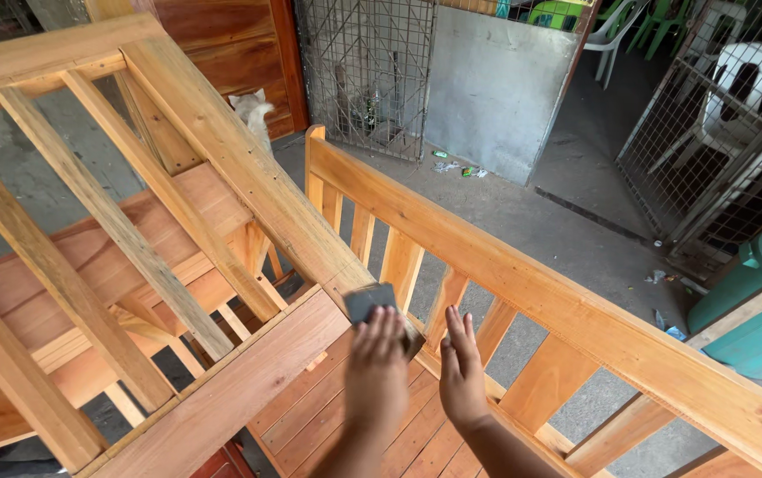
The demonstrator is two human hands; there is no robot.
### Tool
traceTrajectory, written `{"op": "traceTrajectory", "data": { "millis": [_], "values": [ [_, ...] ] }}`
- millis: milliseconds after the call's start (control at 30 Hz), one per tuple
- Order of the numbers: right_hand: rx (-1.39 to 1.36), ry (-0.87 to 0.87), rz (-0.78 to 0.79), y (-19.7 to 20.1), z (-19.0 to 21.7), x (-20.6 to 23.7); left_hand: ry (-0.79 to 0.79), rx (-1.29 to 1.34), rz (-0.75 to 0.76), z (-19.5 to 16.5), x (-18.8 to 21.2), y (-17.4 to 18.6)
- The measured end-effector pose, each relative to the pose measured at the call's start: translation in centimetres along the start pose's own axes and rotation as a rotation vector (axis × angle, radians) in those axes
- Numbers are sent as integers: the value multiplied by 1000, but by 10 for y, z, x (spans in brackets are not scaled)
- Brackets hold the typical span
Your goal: The person sands a wooden chair frame using a sanding block, working over the armrests, backrest slats, and seat rails. They reposition and tilt the heavy chair to reach different sides, steadying it with one hand while sanding with the other.
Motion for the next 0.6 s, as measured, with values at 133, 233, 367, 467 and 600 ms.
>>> {"op": "traceTrajectory", "data": {
  "millis": [133, 233, 367, 467, 600],
  "values": [
    [-169, -55, -9, -7, 7, -14, -163, 42, 158, -29, 9, -13],
    [-195, -76, -22, -16, 17, -28, -76, -212, 119, 3, -23, -4],
    [-220, -14, -15, -41, 40, -51, 108, -172, 108, 83, -106, 33],
    [-163, -29, 71, -67, 59, -70, 108, -135, -66, 97, -124, 64],
    [-358, -13, 35, -97, 87, -111, 576, 216, 609, 85, -71, 37]
  ]
}}
Point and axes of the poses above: each hand's wrist, its own x-axis away from the middle knuckle, its own y-axis out of the back of the hand, z = x × y, the point moved 6 cm from there along -x, towards the middle knuckle, and after that the axes turned 6 degrees about y, right-handed, at the moved point
